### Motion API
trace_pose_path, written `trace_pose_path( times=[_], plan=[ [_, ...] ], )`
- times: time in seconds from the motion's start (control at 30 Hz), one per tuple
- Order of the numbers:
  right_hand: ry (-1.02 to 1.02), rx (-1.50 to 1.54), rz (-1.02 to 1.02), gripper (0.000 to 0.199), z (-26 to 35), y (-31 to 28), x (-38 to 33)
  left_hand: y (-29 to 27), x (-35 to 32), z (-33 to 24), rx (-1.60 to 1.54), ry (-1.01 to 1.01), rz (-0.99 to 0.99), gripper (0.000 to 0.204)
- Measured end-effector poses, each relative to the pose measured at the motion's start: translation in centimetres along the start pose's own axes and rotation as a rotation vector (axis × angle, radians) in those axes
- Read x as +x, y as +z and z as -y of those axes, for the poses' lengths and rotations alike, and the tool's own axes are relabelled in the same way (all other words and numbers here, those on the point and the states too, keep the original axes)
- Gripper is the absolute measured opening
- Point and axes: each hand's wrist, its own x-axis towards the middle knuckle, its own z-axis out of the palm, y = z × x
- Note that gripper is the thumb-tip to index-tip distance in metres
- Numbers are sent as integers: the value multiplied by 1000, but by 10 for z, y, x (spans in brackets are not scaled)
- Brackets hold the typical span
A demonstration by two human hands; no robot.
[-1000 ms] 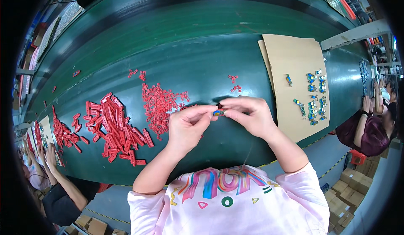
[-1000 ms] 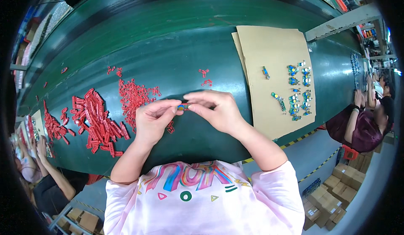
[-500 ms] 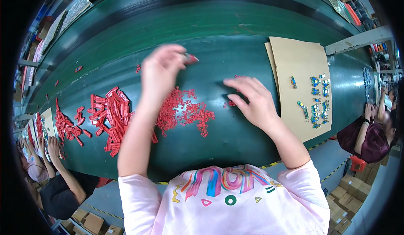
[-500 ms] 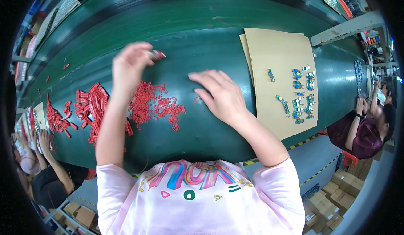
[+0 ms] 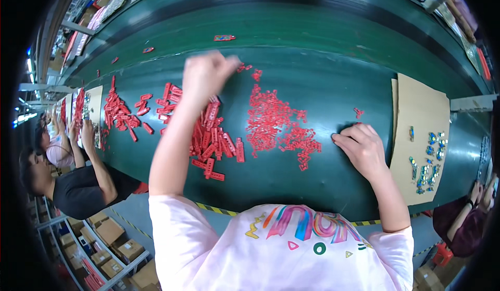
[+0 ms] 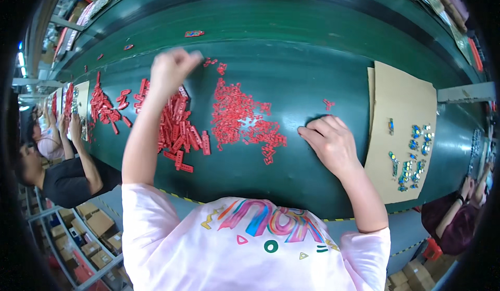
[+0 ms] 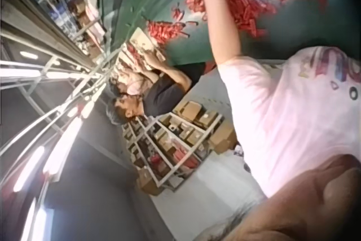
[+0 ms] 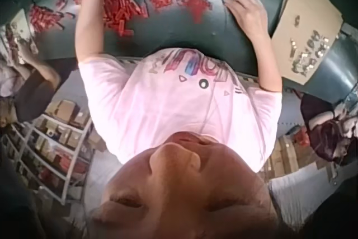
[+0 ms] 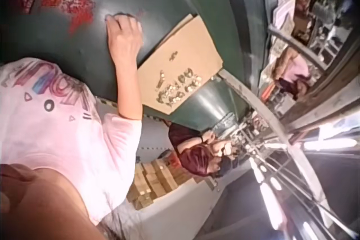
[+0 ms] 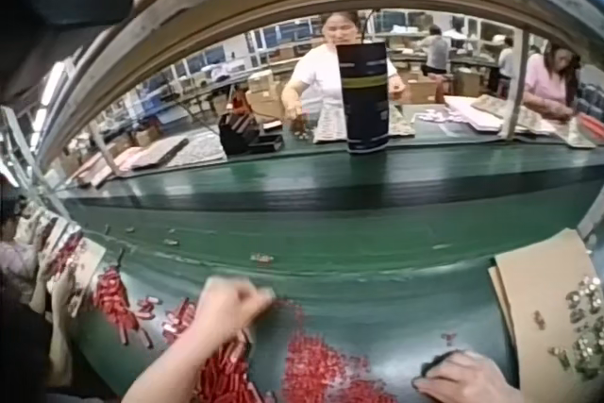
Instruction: Assembling small electronic connectors and components on an assembly line.
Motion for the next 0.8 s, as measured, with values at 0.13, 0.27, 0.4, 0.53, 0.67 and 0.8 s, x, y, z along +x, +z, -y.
trace_pose_path(
  times=[0.13, 0.27, 0.4, 0.53, 0.67, 0.8],
  plan=[
    [-46, 20, -22, 9, 5, -1, 4, -10, -115, 0, 461, 444, 164, 39],
    [-65, 41, -28, 9, 7, -3, 10, 1, -159, 7, 380, 408, 5, 22],
    [-121, -29, -43, 8, 5, -3, 7, 14, -165, 15, 236, 326, -129, 15],
    [-146, -74, -78, 10, 8, 6, 8, 23, -153, 25, 87, 340, -256, 12],
    [-67, 54, -118, 12, 8, 10, 8, 23, -129, 13, -860, -117, -54, 15],
    [-4, 150, -198, 14, 29, -10, 27, 27, -120, -9, -1379, -301, 248, 23]
  ],
)
